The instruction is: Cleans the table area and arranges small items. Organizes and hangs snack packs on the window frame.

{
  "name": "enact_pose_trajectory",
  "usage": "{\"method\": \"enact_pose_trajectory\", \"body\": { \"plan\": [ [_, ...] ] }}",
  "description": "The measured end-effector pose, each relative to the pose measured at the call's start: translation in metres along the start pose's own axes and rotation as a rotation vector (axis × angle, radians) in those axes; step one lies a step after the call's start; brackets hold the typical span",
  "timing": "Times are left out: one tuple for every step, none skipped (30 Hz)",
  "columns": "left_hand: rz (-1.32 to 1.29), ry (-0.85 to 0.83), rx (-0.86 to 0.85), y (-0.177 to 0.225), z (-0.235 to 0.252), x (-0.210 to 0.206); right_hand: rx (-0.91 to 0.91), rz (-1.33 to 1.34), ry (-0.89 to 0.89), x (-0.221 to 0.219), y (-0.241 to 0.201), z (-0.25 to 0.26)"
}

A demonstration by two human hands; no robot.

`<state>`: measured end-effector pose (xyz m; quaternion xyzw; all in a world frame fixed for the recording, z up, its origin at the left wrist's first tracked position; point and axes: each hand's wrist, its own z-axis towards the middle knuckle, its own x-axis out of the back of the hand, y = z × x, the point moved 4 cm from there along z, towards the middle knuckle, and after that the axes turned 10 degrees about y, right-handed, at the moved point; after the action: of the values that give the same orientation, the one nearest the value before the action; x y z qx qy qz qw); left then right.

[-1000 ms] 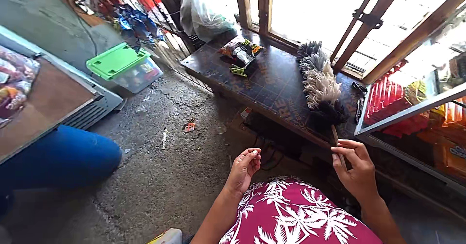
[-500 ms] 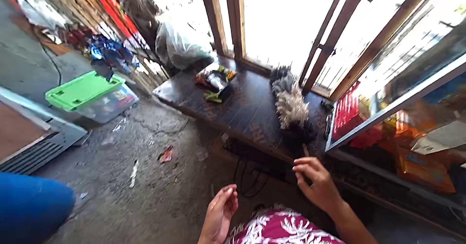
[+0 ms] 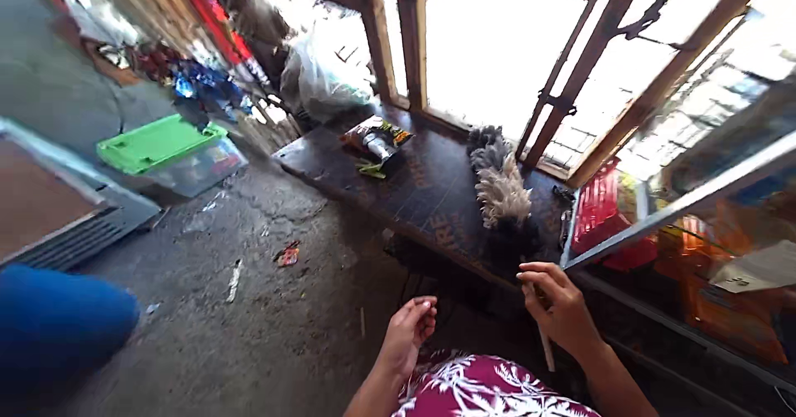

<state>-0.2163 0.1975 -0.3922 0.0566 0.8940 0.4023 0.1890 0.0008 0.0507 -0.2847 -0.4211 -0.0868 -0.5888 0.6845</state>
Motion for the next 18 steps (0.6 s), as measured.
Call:
{"method": "enact_pose_trajectory", "body": {
  "plan": [
    [0.008, 0.005, -0.037, 0.012, 0.006, 0.002, -0.002, 0.004, 0.008, -0.003, 0.001, 0.004],
    [0.010, 0.006, -0.073, 0.025, 0.015, 0.004, -0.007, 0.007, 0.018, -0.008, 0.001, 0.011],
    [0.014, 0.003, -0.102, 0.037, 0.024, 0.006, -0.013, 0.006, 0.030, -0.012, 0.001, 0.019],
    [0.021, -0.006, -0.120, 0.047, 0.032, 0.009, -0.023, -0.001, 0.042, -0.018, 0.001, 0.028],
    [0.037, -0.018, -0.125, 0.056, 0.041, 0.014, -0.038, -0.018, 0.062, -0.024, -0.001, 0.037],
    [0.056, -0.033, -0.122, 0.066, 0.050, 0.019, -0.061, -0.050, 0.083, -0.031, -0.001, 0.049],
    [0.073, -0.049, -0.116, 0.076, 0.060, 0.025, -0.099, -0.102, 0.100, -0.037, 0.000, 0.063],
    [0.090, -0.069, -0.110, 0.086, 0.069, 0.031, -0.160, -0.167, 0.087, -0.042, 0.004, 0.077],
    [0.101, -0.088, -0.107, 0.095, 0.077, 0.038, -0.232, -0.239, 0.042, -0.044, 0.010, 0.092],
    [0.110, -0.102, -0.110, 0.106, 0.084, 0.045, -0.302, -0.311, -0.018, -0.046, 0.020, 0.110],
    [0.121, -0.108, -0.116, 0.118, 0.090, 0.053, -0.355, -0.387, -0.072, -0.048, 0.031, 0.126],
    [0.134, -0.105, -0.118, 0.128, 0.097, 0.064, -0.410, -0.466, -0.129, -0.051, 0.044, 0.141],
    [0.144, -0.094, -0.117, 0.137, 0.105, 0.075, -0.478, -0.547, -0.177, -0.053, 0.057, 0.153],
    [0.153, -0.074, -0.113, 0.145, 0.114, 0.085, -0.557, -0.628, -0.201, -0.055, 0.071, 0.163],
    [0.165, -0.051, -0.106, 0.153, 0.124, 0.094, -0.652, -0.706, -0.209, -0.055, 0.087, 0.171],
    [0.177, -0.029, -0.096, 0.160, 0.133, 0.102, -0.765, -0.777, -0.217, -0.057, 0.101, 0.177],
    [0.183, -0.013, -0.084, 0.166, 0.141, 0.107, -0.875, -0.828, -0.227, -0.058, 0.115, 0.182],
    [0.183, -0.006, -0.076, 0.172, 0.147, 0.111, -0.966, -0.858, -0.238, -0.059, 0.130, 0.184]
  ]
}}
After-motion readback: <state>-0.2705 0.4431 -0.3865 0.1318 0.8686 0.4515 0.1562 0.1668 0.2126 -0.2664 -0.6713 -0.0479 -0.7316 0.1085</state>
